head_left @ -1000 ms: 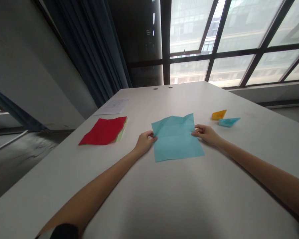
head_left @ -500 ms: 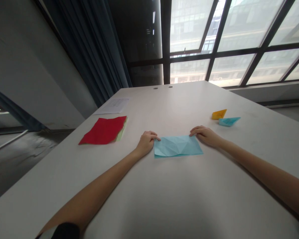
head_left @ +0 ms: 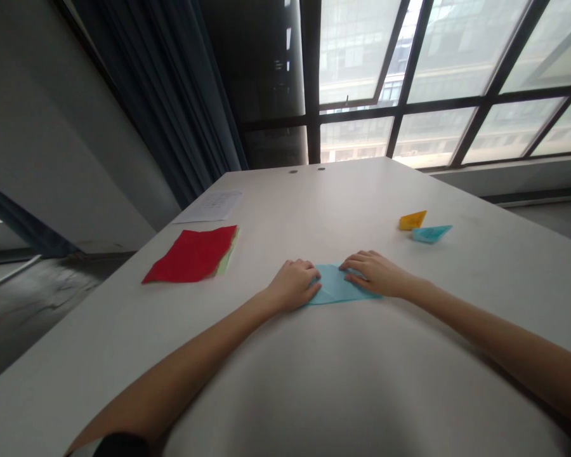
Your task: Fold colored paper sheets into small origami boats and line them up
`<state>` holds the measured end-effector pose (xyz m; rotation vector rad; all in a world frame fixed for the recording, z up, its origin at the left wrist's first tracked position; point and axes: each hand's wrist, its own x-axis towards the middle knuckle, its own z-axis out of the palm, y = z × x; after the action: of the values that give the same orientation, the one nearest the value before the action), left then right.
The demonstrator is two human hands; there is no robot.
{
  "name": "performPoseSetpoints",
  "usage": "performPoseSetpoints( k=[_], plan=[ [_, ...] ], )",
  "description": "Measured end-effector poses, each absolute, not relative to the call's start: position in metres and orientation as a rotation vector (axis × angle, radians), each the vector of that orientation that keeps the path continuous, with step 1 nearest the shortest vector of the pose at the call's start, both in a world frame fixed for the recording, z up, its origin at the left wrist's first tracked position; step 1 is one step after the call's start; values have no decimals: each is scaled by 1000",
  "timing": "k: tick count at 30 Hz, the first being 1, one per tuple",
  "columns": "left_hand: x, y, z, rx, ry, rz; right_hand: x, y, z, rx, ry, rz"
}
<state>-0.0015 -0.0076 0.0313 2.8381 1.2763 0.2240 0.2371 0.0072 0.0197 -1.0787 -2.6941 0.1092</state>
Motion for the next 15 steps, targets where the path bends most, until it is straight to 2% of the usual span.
performPoseSetpoints(
  k=[4,15],
  plan=[
    [10,-6,30,2831,1347,146,230,3,12,-1096,-2717,59],
    [33,-1,10,2720,1531,221,233,16,-2,-1177,-2584,143]
  ],
)
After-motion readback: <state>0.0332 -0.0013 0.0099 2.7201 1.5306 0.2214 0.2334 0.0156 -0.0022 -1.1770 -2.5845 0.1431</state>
